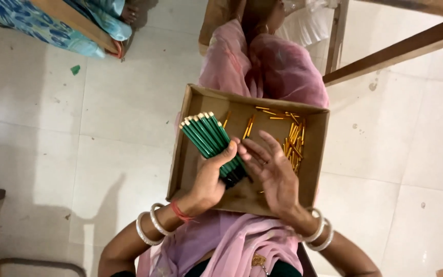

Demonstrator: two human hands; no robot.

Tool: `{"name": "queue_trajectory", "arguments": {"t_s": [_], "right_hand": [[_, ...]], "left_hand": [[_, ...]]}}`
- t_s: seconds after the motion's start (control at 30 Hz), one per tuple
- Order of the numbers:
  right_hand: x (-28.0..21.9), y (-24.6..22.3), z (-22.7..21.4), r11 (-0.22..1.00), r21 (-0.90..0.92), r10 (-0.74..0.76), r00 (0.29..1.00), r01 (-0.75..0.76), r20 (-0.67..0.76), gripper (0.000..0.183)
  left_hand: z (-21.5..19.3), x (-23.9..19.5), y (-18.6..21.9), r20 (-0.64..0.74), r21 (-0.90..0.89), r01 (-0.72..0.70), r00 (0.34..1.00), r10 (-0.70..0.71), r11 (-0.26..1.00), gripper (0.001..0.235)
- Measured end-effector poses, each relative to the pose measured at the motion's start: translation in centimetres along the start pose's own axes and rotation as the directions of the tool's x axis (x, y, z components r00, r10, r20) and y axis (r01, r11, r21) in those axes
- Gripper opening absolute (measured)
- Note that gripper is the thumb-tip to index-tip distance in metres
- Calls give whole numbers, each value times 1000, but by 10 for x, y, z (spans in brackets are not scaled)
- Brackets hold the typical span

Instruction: Sorting and assembling green pencils with gold ferrules in a cardboard box on the lap.

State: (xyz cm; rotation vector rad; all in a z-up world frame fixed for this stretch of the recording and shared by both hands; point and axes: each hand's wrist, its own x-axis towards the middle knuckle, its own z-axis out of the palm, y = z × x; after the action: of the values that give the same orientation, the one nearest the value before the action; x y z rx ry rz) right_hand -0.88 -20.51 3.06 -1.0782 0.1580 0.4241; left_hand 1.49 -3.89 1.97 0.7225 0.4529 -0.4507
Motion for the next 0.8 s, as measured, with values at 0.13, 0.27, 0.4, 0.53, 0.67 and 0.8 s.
{"name": "queue_trajectory", "arguments": {"t_s": [0.13, 0.27, 0.4, 0.53, 0.67, 0.8], "right_hand": [[1, 11, 12, 905, 403, -26, 962, 139, -272, 70], [4, 0, 7, 895, 384, -73, 923, 227, -377, 66], [2, -10, -40, 957, 223, -111, 946, 184, -303, 64], [21, -56, -61, 998, -45, -42, 983, 35, -180, 47], [65, -87, -93, 999, -43, -2, 977, -8, -215, 30], [102, -112, -124, 999, 21, -19, 975, 24, -222, 23]], "left_hand": [[28, 3, -25, 99, 41, -167, 982, 163, 985, 21], [32, 16, -50, 63, 195, -42, 998, 31, 980, 17], [50, 35, -33, 194, 360, -60, 981, -12, 931, 15], [68, 76, -44, 285, 476, 21, 942, -177, 879, 15], [100, 139, -46, 282, 572, 25, 932, -226, 820, 14], [134, 188, -32, 329, 469, 84, 907, -263, 879, 23]]}}
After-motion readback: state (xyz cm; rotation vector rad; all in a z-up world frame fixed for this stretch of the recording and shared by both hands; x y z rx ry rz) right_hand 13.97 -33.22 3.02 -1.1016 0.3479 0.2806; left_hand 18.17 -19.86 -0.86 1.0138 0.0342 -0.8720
